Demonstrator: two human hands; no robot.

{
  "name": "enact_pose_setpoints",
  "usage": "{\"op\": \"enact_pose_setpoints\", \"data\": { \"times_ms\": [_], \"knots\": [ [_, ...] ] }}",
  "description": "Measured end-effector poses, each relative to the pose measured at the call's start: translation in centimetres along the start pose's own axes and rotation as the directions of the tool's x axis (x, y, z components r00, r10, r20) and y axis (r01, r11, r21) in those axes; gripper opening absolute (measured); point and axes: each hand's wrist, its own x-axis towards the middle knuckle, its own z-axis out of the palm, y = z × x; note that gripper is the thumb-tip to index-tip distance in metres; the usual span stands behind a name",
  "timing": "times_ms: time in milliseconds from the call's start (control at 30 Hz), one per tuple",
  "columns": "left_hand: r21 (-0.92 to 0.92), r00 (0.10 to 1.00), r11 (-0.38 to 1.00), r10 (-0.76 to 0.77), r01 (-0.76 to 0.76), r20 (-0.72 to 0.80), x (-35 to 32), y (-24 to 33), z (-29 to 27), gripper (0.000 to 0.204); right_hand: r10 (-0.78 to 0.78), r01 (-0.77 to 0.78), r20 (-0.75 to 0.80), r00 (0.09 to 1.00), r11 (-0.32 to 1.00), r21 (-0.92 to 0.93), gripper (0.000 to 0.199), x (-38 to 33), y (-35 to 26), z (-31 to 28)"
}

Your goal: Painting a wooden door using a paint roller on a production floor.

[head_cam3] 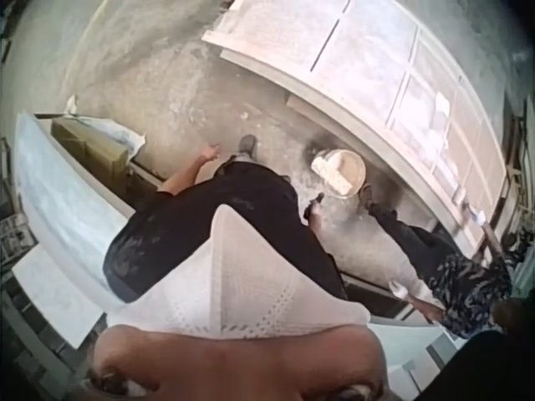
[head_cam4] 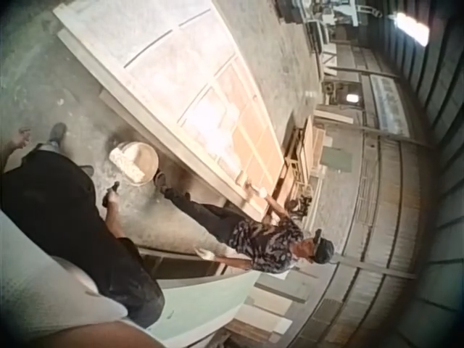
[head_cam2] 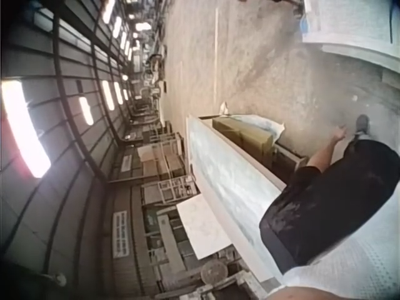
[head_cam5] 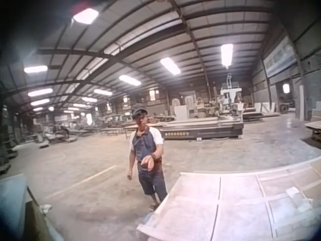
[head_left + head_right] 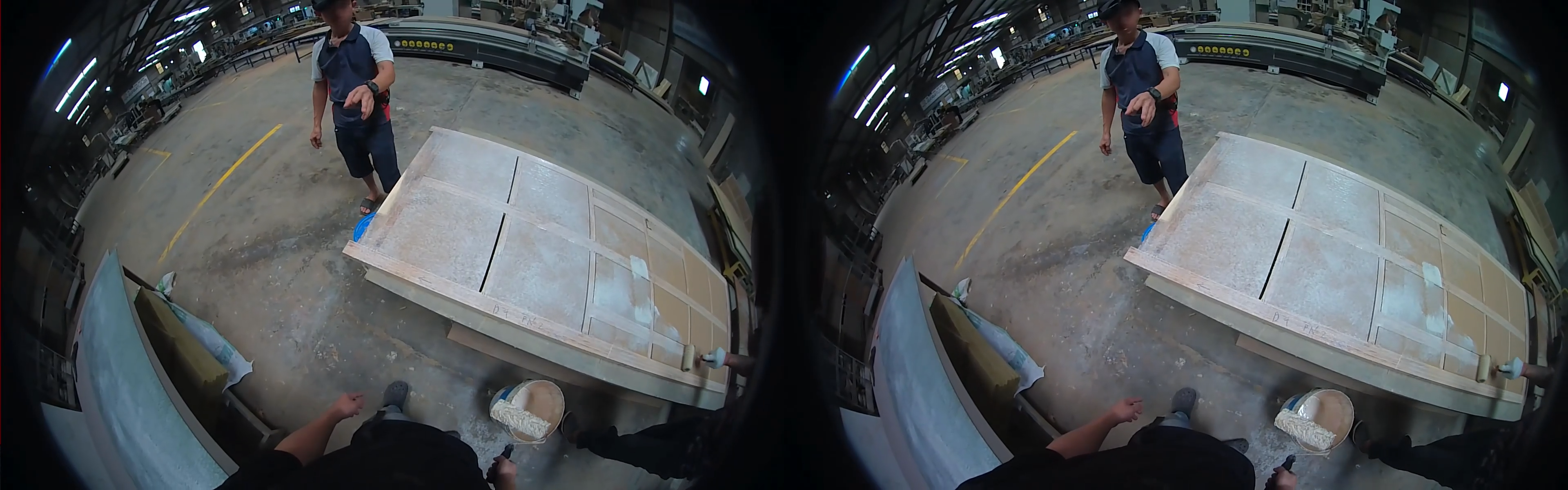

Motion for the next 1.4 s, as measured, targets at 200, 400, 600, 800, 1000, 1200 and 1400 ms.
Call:
{"op": "enact_pose_setpoints", "data": {
  "times_ms": [200,400,600,800,1000,1200,1400],
  "knots": [
    [0.045,0.991,0.991,-0.124,0.126,-0.040,-1.5,-2.7,-0.8,0.058,-0.095,0.095,-0.162,0.982,0.995,-0.006,0.032,-0.4,0.4,0.9],
    [0.034,0.982,0.983,-0.181,0.183,-0.046,-1.8,-3.4,-0.7,0.058,-0.030,0.033,-0.135,0.990,0.999,0.019,0.030,-0.5,0.2,0.7],
    [0.026,0.993,0.993,-0.115,0.115,-0.024,-0.6,-1.5,-0.1,0.058,-0.052,0.063,-0.166,0.985,0.996,0.062,0.031,-1.0,0.0,1.6],
    [0.027,0.998,0.998,-0.057,0.058,-0.033,0.5,-1.0,-0.3,0.059,-0.050,0.057,-0.222,0.974,0.998,0.023,0.031,-1.6,-0.3,2.2],
    [0.007,0.997,0.998,-0.057,0.057,-0.044,0.2,-1.5,-0.7,0.061,-0.045,0.057,-0.165,0.985,0.996,0.070,0.032,-1.8,-0.2,2.3],
    [0.019,0.995,0.996,-0.083,0.084,-0.052,-0.8,-1.7,-0.6,0.061,-0.014,0.026,-0.154,0.988,0.997,0.078,0.032,-1.1,-0.1,2.1],
    [0.026,0.995,0.996,-0.084,0.085,-0.053,-0.9,-1.5,-0.5,0.061,-0.041,0.054,-0.207,0.977,0.997,0.059,0.031,-0.9,-0.7,2.6]
  ]
}}
